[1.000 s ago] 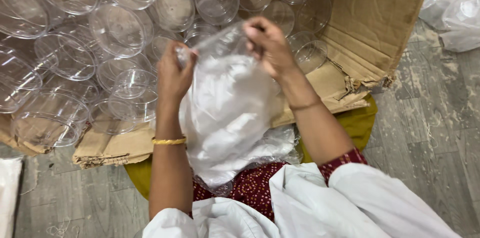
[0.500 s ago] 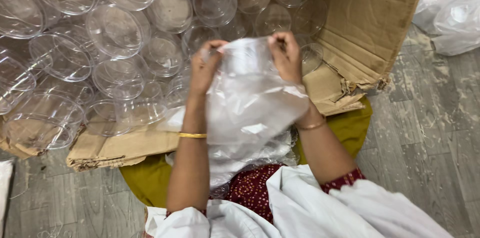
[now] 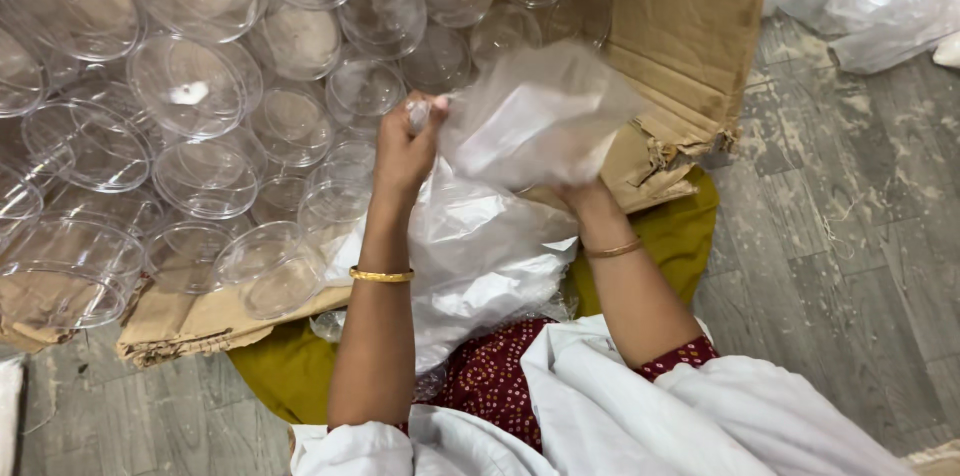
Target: The person sits on the floor in front of a large cardboard box filled with clear plastic containers. They open a clear plastic bag, place containers into it one at a time, gather and twist the bag closed, and set filled bags aside on the floor.
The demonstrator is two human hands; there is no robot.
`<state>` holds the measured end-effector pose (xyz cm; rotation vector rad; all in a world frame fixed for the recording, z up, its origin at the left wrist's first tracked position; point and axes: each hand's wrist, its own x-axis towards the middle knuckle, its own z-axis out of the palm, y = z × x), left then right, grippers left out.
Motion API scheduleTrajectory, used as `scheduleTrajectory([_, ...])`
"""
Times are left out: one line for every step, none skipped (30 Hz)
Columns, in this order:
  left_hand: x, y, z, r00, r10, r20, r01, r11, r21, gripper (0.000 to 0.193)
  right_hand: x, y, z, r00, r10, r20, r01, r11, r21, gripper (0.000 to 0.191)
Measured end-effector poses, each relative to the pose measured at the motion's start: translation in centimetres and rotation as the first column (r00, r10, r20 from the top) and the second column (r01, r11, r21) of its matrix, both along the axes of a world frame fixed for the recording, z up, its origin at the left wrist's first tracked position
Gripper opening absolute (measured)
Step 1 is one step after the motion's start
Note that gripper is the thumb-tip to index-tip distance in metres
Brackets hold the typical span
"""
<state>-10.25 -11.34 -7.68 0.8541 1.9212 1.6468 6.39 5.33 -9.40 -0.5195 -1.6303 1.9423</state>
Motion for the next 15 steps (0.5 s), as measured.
scheduleTrajectory([0.3, 0.5, 0.7, 0.998, -0.054, 0.019, 0.054, 0.998, 0.033, 0.016, 0.6, -0.5, 1.5, 0.995, 0.087, -0.053, -0.095, 0.980, -0.175, 0.042])
scheduleTrajectory([0.7, 0.9, 1.2, 0.993, -0.109, 0.037, 0.107, 0.992, 0.066, 0.022, 1.6, -1.2, 2.9, 0.971, 0.194, -0.142, -0.232, 0.912, -0.339, 0.046])
scheduleTrajectory([1.2, 1.5, 1.7, 0.990, -0.138, -0.020, 0.139, 0.986, 0.091, 0.021, 2.7, -2.0, 4.1, 0.921, 0.304, -0.245, -0.388, 0.787, -0.480, 0.050])
scheduleTrajectory([1.9, 2.4, 2.1, 0.983, -0.163, -0.080, 0.172, 0.978, 0.117, 0.021, 3.6, -2.5, 5.0, 0.869, 0.374, -0.325, -0.495, 0.651, -0.575, 0.054])
scheduleTrajectory([2.6, 3.1, 2.4, 0.973, -0.186, -0.138, 0.205, 0.969, 0.139, 0.021, 4.2, -3.1, 5.6, 0.787, 0.494, -0.369, -0.615, 0.593, -0.519, 0.057])
scheduleTrajectory([3.3, 3.5, 2.6, 0.973, -0.223, -0.064, 0.230, 0.967, 0.113, 0.021, 5.0, -3.5, 5.8, 0.709, 0.595, -0.378, -0.703, 0.560, -0.438, 0.061])
scheduleTrajectory([3.9, 3.8, 2.7, 0.965, -0.260, 0.010, 0.259, 0.962, 0.090, 0.022, 5.3, -3.5, 5.9, 0.550, 0.745, -0.377, -0.835, 0.497, -0.238, 0.062])
scheduleTrajectory([4.4, 4.2, 2.8, 0.951, -0.298, 0.084, 0.292, 0.954, 0.071, 0.023, 6.0, -3.5, 5.7, 0.647, 0.727, -0.230, -0.762, 0.602, -0.240, 0.060])
scheduleTrajectory([4.8, 4.4, 2.9, 0.934, -0.335, 0.122, 0.325, 0.941, 0.095, 0.023, 6.9, -3.2, 5.6, 0.728, 0.681, -0.078, -0.679, 0.699, -0.226, 0.059])
scheduleTrajectory([5.3, 4.6, 2.8, 0.914, -0.373, 0.161, 0.357, 0.926, 0.120, 0.022, 8.1, -2.8, 5.4, 0.788, 0.611, 0.075, -0.589, 0.784, -0.196, 0.057])
scheduleTrajectory([5.6, 4.6, 2.7, 0.891, -0.409, 0.197, 0.386, 0.911, 0.147, 0.022, 9.6, -2.0, 5.3, 0.841, 0.533, 0.093, -0.499, 0.830, -0.249, 0.056])
scheduleTrajectory([5.7, 4.6, 2.7, 0.884, -0.422, 0.200, 0.400, 0.906, 0.140, 0.023, 11.5, -0.6, 5.4, 0.885, 0.451, 0.116, -0.403, 0.866, -0.295, 0.056])
scheduleTrajectory([5.7, 4.5, 2.5, 0.879, -0.432, 0.203, 0.413, 0.901, 0.133, 0.024, 14.2, 1.0, 5.6, 0.974, 0.210, 0.087, -0.167, 0.921, -0.351, 0.054])
scheduleTrajectory([5.5, 4.4, 2.4, 0.874, -0.441, 0.204, 0.423, 0.897, 0.127, 0.027, 17.4, 3.5, 6.2, 0.978, 0.130, -0.160, -0.182, 0.912, -0.368, 0.058])
scheduleTrajectory([5.4, 4.3, 2.3, 0.883, -0.418, 0.212, 0.393, 0.907, 0.152, 0.028, 20.9, 5.3, 6.4, 0.965, -0.145, -0.217, 0.064, 0.938, -0.342, 0.053])
